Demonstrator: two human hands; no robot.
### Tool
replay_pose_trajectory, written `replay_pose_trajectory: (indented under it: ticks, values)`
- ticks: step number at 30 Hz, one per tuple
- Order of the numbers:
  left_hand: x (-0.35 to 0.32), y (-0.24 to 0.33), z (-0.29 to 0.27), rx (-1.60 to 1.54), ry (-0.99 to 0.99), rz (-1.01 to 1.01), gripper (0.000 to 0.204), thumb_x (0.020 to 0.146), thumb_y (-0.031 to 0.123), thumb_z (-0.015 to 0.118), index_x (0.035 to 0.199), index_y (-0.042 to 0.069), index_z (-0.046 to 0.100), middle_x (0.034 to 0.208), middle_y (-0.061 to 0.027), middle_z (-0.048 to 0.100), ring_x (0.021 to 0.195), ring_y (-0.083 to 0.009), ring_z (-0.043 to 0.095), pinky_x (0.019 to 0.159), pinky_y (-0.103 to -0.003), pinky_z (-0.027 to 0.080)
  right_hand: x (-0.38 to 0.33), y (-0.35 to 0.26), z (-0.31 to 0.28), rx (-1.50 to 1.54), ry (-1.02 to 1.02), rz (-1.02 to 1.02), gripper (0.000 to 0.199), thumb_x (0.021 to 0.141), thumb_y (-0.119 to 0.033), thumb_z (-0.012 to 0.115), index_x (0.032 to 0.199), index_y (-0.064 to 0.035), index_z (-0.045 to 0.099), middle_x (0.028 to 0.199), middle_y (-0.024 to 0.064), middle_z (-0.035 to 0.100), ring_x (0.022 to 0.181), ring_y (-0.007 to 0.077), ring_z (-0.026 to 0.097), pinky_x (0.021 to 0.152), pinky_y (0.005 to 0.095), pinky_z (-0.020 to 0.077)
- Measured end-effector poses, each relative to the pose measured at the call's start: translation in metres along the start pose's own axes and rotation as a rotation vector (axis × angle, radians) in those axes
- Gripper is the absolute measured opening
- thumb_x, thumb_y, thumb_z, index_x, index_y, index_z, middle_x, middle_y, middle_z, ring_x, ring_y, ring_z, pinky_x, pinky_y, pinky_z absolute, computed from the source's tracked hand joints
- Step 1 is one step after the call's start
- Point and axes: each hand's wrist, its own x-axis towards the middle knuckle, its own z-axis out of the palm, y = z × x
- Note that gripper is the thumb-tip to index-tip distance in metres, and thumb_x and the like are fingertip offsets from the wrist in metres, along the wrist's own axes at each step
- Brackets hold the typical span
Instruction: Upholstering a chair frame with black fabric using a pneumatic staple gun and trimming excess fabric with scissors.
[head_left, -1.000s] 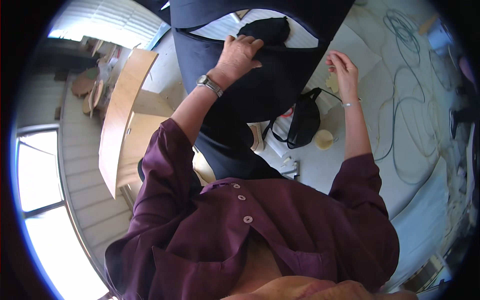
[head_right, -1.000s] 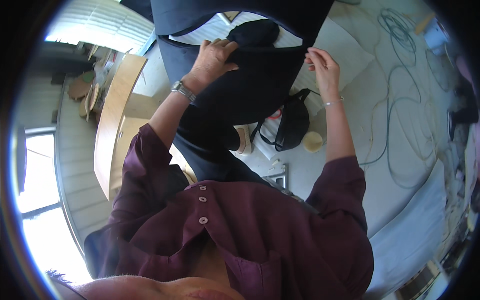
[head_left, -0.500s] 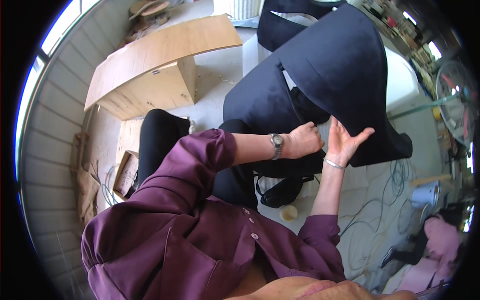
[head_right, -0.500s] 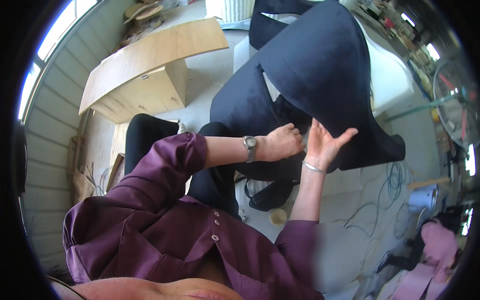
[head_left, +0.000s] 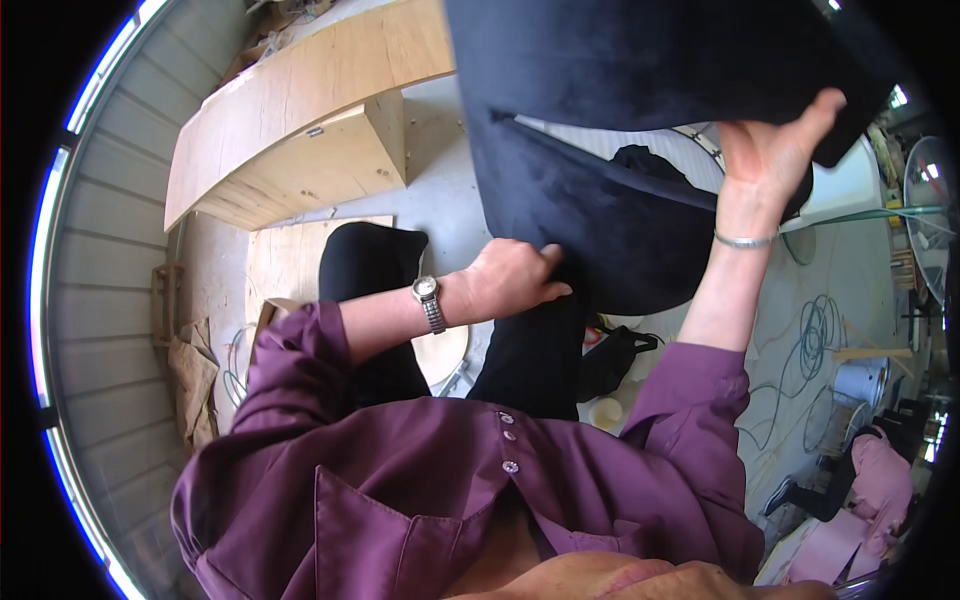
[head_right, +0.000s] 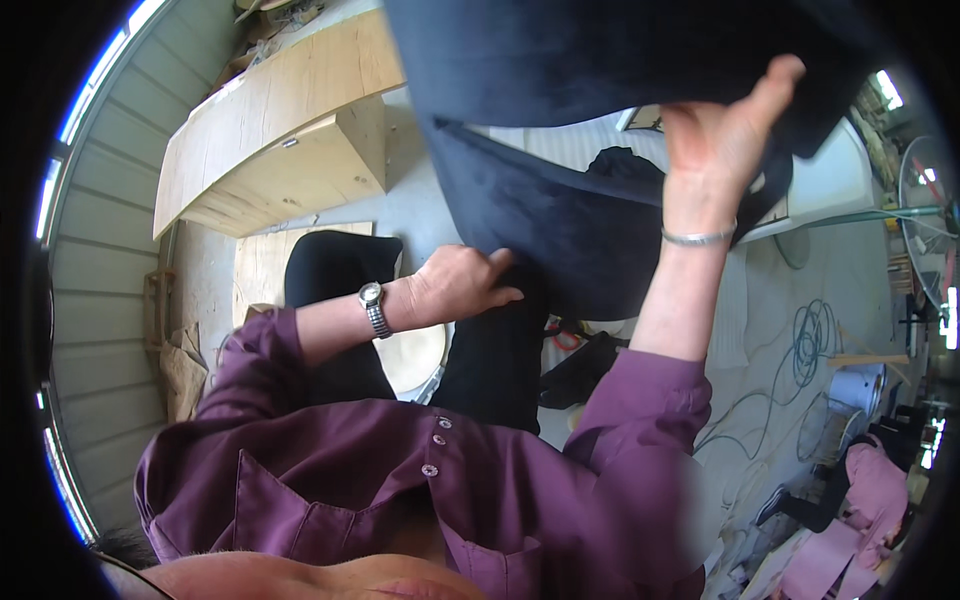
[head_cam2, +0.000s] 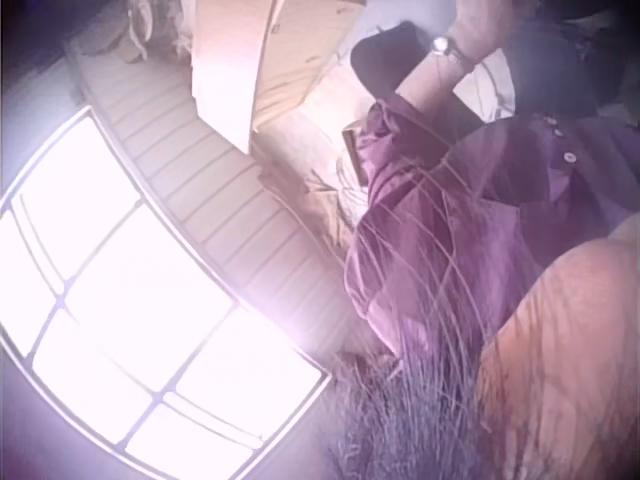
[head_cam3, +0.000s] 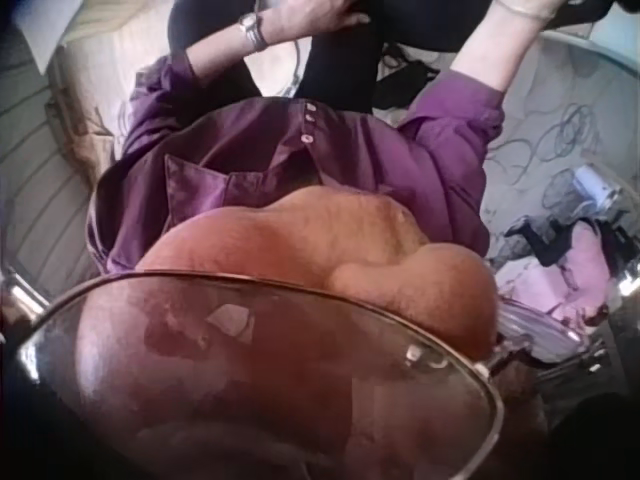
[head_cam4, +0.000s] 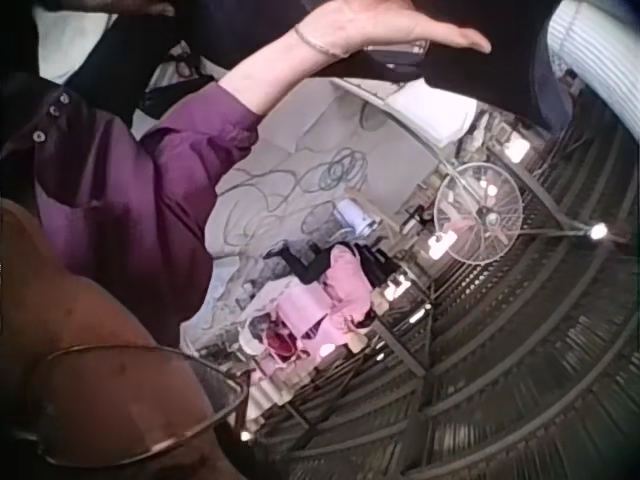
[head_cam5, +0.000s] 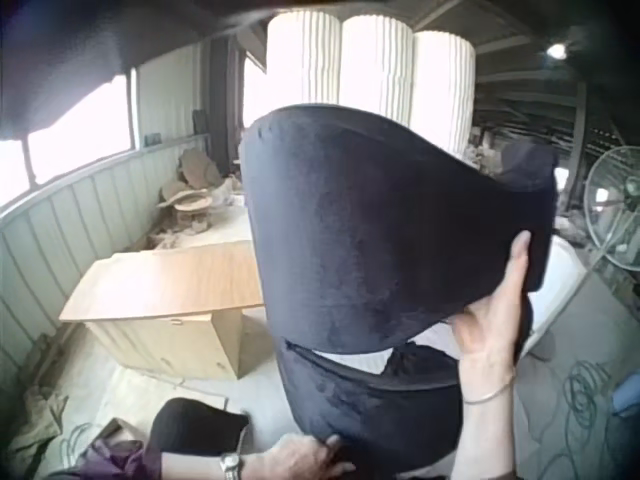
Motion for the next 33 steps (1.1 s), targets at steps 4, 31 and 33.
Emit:
replay_pose_trajectory:
  ticks: [4,31,33]
  values:
    - [0.006,-0.058,0.044,-0.193,0.167,-0.211,0.056,0.093,0.059,0.062,0.082,0.005,0.074,0.074,-0.0163,0.071,0.075,-0.0361,0.071,0.066,-0.045,0.057,0.018,0.024,0.031,0.331,-0.229,0.057,0.07,0.101,-0.056,0.056,0.146,-0.0021,0.05,0.146,0.0091,0.057,0.132,0.025,0.055,0.112,0.0392,0.0441]
    - [0.317,-0.278,0.122,-0.548,0.553,-0.444,0.028,0.081,0.027,0.072,0.087,0.0,0.075,0.088,-0.0256,0.07,0.091,-0.0419,0.068,0.081,-0.046,0.056,0.231,0.226,-0.065,-0.184,0.084,0.16,0.087,0.094,-0.082,0.029,0.147,-0.017,0.052,0.148,0.0056,0.056,0.135,0.0307,0.052,0.112,0.0481,0.0423]
    - [0.327,-0.296,0.129,-0.515,0.514,-0.447,0.029,0.082,0.026,0.07,0.09,-0.002,0.074,0.094,-0.0282,0.069,0.098,-0.042,0.067,0.086,-0.046,0.055,0.24,0.237,-0.073,-0.191,0.027,0.139,0.092,0.091,-0.086,0.023,0.146,-0.0182,0.054,0.149,0.0063,0.055,0.136,0.0327,0.051,0.112,0.0493,0.0425]
